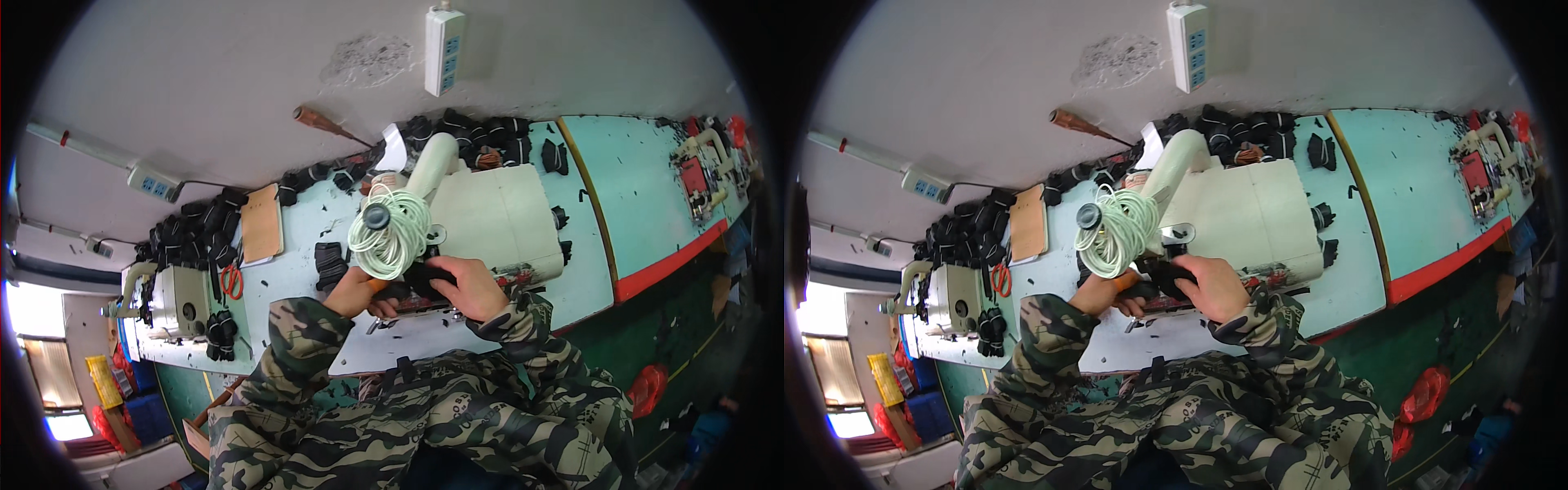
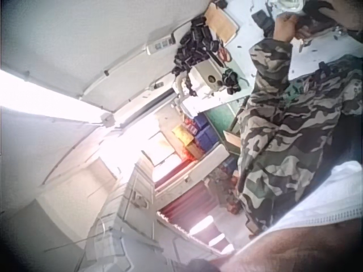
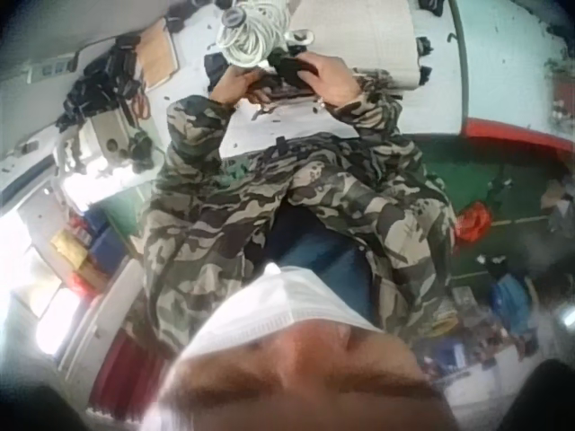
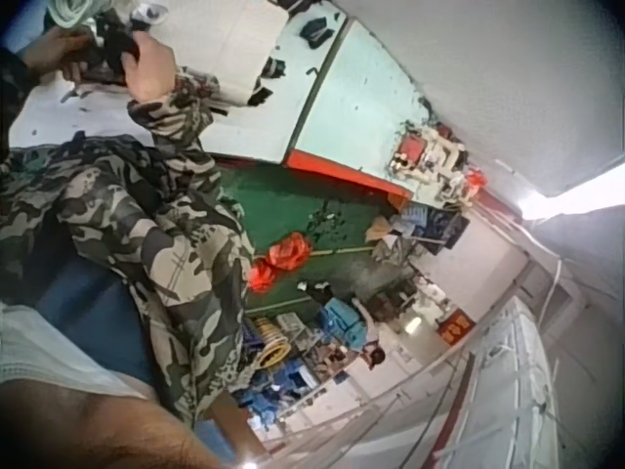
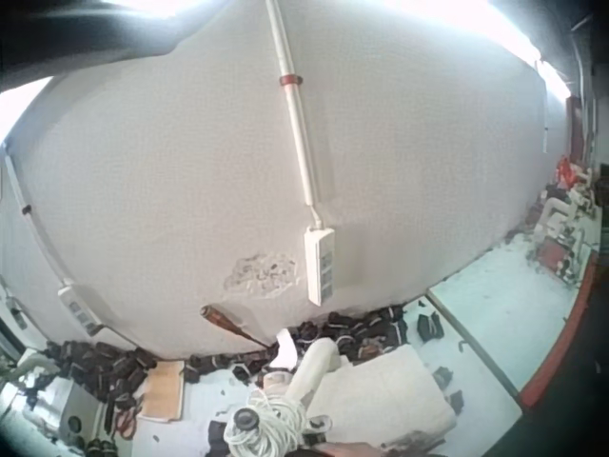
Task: The person sorts stacks of fabric pieces and feeds them individually into a tabletop skiving machine to fold and trim their edges by hand.
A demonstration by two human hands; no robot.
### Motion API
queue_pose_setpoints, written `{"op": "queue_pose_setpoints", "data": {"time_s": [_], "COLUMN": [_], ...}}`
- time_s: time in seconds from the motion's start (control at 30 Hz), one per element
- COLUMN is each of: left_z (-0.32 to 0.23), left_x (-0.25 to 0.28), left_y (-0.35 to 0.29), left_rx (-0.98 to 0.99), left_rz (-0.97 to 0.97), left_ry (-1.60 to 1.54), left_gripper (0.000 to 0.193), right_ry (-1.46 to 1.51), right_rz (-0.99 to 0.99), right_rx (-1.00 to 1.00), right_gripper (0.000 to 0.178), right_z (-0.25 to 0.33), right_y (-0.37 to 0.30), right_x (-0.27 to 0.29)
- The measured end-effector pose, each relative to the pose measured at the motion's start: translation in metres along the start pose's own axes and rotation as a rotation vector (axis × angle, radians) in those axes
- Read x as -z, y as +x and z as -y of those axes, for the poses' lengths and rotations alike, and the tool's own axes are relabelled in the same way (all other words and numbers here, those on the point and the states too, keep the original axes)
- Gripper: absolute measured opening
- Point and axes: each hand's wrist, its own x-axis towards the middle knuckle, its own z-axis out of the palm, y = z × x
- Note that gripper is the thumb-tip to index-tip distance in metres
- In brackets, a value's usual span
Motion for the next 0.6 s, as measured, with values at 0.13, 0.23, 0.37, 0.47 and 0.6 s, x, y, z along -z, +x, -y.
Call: {"op": "queue_pose_setpoints", "data": {"time_s": [0.13, 0.23, 0.37, 0.47, 0.6], "left_z": [0.012, 0.019, 0.018, 0.014, 0.010], "left_x": [0.008, 0.005, 0.000, 0.000, 0.001], "left_y": [-0.004, -0.007, -0.010, -0.011, -0.011], "left_rx": [-0.017, -0.095, -0.055, -0.004, -0.004], "left_rz": [0.016, 0.057, 0.057, 0.007, -0.060], "left_ry": [-0.133, -0.160, -0.082, 0.016, 0.066], "left_gripper": [0.030, 0.032, 0.027, 0.033, 0.031], "right_ry": [-0.181, -0.434, -0.564, -0.571, -0.555], "right_rz": [-0.454, -0.583, -0.549, -0.588, -0.617], "right_rx": [0.027, 0.086, 0.158, 0.189, 0.203], "right_gripper": [0.038, 0.035, 0.030, 0.029, 0.022], "right_z": [-0.016, -0.030, -0.040, -0.038, -0.019], "right_y": [-0.007, -0.014, -0.020, -0.019, -0.022], "right_x": [0.023, 0.032, 0.026, 0.022, 0.015]}}
